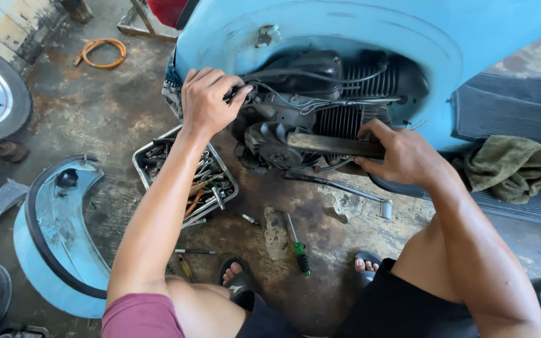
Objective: The person sits on the floor beside a blue scooter and uses a flat file to file the metal fan housing of the exposed engine, steadying the part with the other hand. They reposition the file repeatedly on the component, then reach into a tray of tools on the floor while continuing to hold the file.
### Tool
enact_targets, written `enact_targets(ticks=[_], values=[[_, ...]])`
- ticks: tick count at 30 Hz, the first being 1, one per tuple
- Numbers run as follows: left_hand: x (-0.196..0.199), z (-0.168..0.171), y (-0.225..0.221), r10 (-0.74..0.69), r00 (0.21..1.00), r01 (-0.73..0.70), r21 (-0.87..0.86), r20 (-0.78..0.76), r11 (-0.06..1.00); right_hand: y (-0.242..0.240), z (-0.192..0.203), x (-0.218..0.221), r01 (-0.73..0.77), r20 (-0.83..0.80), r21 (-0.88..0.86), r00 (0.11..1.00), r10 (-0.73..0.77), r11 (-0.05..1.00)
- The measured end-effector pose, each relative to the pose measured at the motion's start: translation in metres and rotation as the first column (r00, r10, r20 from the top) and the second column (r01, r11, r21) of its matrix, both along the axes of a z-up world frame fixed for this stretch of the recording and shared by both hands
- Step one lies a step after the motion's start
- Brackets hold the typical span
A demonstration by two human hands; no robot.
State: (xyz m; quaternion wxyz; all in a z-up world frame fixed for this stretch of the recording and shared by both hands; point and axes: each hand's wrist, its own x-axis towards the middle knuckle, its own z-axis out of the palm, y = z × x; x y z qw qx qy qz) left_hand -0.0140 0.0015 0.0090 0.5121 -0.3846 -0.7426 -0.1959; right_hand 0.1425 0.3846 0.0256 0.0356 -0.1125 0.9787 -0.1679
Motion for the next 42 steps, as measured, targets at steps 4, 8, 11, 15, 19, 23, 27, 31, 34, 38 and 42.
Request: enact_targets(ticks=[4, 8, 11, 15, 19, 23, 27, 31, 34, 38, 42], values=[[0.002, 0.0, -0.003, 0.0, 1.0, 0.0, -0.024, 0.019, 1.0, -0.002, 0.0, 0.002, -0.006, -0.03, -0.015, 1.0, 0.006, 1.0], [0.004, -0.002, -0.004, -0.011, 0.998, 0.013, -0.036, 0.056, 0.999, 0.0, -0.006, -0.001, -0.057, -0.133, -0.039, 0.99, 0.052, 0.998], [0.02, 0.006, -0.003, 0.049, 0.989, -0.041, -0.06, 0.138, 0.997, -0.01, 0.001, 0.004, -0.112, -0.3, 0.007, 0.948, 0.108, 0.994], [0.042, 0.017, -0.004, 0.112, 0.976, -0.093, -0.106, 0.187, 0.99, -0.026, 0.009, 0.008, -0.123, -0.498, 0.143, 0.848, 0.179, 0.982], [0.041, 0.009, -0.014, 0.136, 0.975, -0.113, -0.139, 0.175, 0.984, -0.03, 0.006, 0.003, -0.121, -0.514, 0.125, 0.841, 0.169, 0.985], [0.043, 0.0, -0.021, 0.174, 0.956, -0.142, -0.148, 0.236, 0.979, -0.037, -0.002, -0.011, -0.136, -0.561, 0.178, 0.8, 0.214, 0.974], [0.043, -0.007, -0.021, 0.274, 0.904, -0.24, -0.141, 0.328, 0.96, -0.052, -0.003, -0.028, -0.17, -0.643, 0.313, 0.687, 0.34, 0.934], [0.034, -0.011, -0.014, 0.292, 0.893, -0.269, -0.116, 0.342, 0.956, -0.052, -0.009, -0.038, -0.163, -0.673, 0.374, 0.629, 0.388, 0.913], [0.031, -0.01, -0.015, 0.297, 0.914, -0.27, -0.133, 0.276, 0.954, -0.044, 0.003, -0.043, -0.242, -0.574, 0.438, 0.666, 0.477, 0.866], [0.017, -0.016, -0.013, 0.306, 0.907, -0.283, -0.119, 0.289, 0.952, -0.043, 0.022, -0.053, -0.255, -0.601, 0.512, 0.576, 0.554, 0.82], [0.03, -0.003, -0.013, 0.284, 0.905, -0.262, -0.112, 0.317, 0.959, -0.023, -0.001, -0.053, -0.272, -0.554, 0.494, 0.634, 0.54, 0.826]])
